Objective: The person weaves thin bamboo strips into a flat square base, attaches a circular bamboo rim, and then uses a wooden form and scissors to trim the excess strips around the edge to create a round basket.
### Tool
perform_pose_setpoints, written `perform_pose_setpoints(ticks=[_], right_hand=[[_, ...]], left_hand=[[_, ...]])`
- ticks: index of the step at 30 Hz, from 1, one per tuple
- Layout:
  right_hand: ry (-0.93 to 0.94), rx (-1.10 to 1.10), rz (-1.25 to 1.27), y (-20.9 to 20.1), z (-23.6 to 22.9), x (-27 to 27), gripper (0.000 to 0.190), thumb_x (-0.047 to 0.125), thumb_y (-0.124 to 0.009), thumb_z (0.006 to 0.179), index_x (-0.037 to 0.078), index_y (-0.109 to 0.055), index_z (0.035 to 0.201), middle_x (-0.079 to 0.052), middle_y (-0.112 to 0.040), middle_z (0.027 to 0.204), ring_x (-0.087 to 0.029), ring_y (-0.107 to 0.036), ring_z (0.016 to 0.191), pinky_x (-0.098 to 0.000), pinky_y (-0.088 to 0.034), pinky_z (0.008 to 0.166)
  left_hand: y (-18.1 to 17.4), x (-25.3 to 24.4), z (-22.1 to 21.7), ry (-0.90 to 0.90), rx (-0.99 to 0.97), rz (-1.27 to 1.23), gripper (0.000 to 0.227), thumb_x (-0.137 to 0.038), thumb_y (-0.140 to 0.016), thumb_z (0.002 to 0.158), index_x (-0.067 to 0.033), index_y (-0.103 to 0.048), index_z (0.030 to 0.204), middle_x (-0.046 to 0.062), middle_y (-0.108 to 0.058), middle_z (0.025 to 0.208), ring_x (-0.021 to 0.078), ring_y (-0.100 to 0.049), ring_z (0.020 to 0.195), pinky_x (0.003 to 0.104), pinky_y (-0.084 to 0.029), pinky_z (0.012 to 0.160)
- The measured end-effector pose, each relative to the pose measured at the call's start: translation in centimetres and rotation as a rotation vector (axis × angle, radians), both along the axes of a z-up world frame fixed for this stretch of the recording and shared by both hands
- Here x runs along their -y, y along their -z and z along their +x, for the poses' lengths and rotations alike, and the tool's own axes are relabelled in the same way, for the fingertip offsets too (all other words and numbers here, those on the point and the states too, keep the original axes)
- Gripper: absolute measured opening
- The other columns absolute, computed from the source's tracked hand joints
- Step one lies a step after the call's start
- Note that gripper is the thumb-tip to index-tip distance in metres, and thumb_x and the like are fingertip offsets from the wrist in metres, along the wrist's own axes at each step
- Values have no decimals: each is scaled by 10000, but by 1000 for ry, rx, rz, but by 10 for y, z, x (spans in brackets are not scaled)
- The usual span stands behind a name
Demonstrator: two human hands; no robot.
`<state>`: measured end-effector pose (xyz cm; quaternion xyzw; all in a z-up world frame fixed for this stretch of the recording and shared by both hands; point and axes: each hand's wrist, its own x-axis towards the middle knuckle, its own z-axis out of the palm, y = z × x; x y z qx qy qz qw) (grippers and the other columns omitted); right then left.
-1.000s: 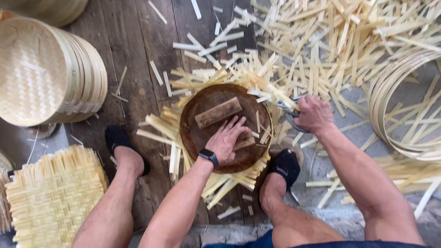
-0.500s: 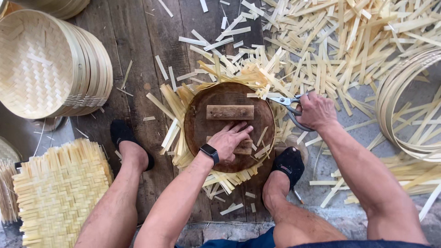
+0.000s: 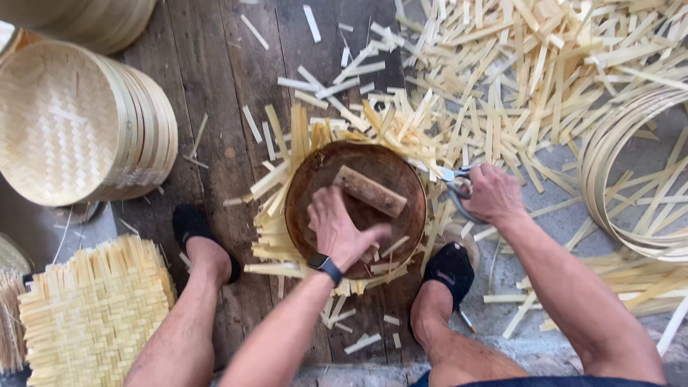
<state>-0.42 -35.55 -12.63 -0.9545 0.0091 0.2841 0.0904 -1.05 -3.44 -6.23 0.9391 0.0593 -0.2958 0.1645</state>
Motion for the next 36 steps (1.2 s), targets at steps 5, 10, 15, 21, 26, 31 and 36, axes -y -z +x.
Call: perform_pose_setpoints(ticks=[5,10,15,21,26,31,36], right_hand=[[-189,587,-84,12,27,-39,603,556,-655,733,-3,-686,957,-158,-665,875,-264,-658,785,-398,-574,673],[-115,243,-15,17,26,-26,414,390,-567,965,6,-700,1046,-124,-663,942,-227,-667,838,-373,-577,714],[-115,244,-41,-3,14,-13,616,587,-589,945,-7,-694,1069,-187,-679,959,-263,-678,834,-390,-574,686],[-162,369,-46,20,49,-46,519,423,-723,716,1,-700,1017,-170,-689,978,-284,-690,910,-425,-577,737],[-84,143,13,26,9,-5,324,308,-649,922,42,-700,1099,-138,-697,1030,-273,-705,918,-416,-586,797],[-67,266,-12,16,23,-20,517,471,-702,838,-5,-682,1040,-176,-673,1050,-307,-660,979,-411,-567,793],[-26,230,12,-4,22,-5,735,633,-672,829,-12,-647,1181,-206,-631,1137,-316,-605,1092,-428,-495,956]], left_hand=[[16,63,18,-339,138,113,1428,-870,-613,753,193,-34,1509,341,-141,1630,373,-42,1570,651,110,1211],[1,66,28,-343,145,121,1420,-768,-691,699,226,-48,1484,312,-187,1624,356,-87,1558,650,85,1187],[-2,64,16,-194,164,74,1396,-720,-723,691,204,-71,1510,334,-204,1620,369,-91,1568,652,85,1214],[4,61,14,-164,173,72,1433,-733,-727,678,225,-33,1486,340,-168,1623,388,-70,1557,667,96,1183],[-2,49,7,19,115,58,1437,-704,-733,650,197,-23,1516,340,-155,1633,355,-75,1565,622,121,1210],[-6,48,10,88,103,40,1443,-707,-731,627,187,-10,1501,314,-157,1630,358,-59,1564,598,146,1203],[-4,46,9,74,94,31,1450,-702,-740,639,182,-10,1527,338,-162,1635,356,-91,1562,593,142,1225]])
